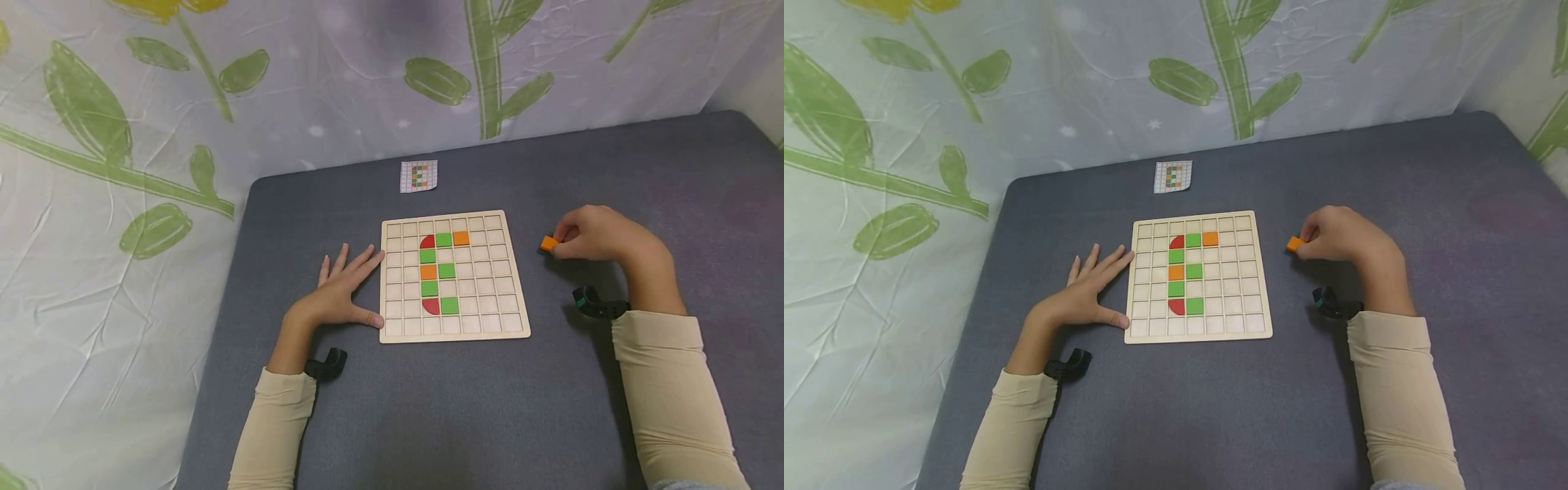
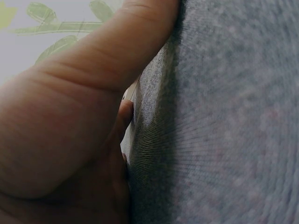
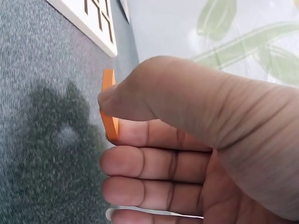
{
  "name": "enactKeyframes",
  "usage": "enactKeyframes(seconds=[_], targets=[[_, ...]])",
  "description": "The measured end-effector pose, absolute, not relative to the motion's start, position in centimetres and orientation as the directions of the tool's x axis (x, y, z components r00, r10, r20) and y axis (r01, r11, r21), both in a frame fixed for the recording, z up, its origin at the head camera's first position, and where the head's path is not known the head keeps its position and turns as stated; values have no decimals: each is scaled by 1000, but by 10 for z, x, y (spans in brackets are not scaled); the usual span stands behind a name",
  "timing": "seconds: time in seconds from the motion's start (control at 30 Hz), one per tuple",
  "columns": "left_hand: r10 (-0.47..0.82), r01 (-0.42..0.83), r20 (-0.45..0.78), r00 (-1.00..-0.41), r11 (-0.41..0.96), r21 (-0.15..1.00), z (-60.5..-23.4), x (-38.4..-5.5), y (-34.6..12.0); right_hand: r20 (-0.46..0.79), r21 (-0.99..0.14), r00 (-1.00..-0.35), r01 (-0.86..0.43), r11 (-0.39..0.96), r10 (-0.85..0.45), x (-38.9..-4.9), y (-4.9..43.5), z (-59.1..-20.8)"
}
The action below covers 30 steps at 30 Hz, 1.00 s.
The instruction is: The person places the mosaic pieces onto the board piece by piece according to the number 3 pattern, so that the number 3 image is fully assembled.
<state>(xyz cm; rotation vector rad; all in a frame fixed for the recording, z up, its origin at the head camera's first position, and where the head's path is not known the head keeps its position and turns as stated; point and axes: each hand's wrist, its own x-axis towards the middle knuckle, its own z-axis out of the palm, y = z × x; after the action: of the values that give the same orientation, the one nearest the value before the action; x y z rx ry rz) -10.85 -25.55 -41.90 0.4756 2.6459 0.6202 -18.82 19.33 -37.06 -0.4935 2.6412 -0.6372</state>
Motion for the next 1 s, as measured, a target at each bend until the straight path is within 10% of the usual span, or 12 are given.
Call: enactKeyframes(seconds=[1.0], targets=[[388, 222, -290, -875, 853, 473, -417, -109, -253, -324, -611, -706, -352, 709, -630, -172, 142, -364]])
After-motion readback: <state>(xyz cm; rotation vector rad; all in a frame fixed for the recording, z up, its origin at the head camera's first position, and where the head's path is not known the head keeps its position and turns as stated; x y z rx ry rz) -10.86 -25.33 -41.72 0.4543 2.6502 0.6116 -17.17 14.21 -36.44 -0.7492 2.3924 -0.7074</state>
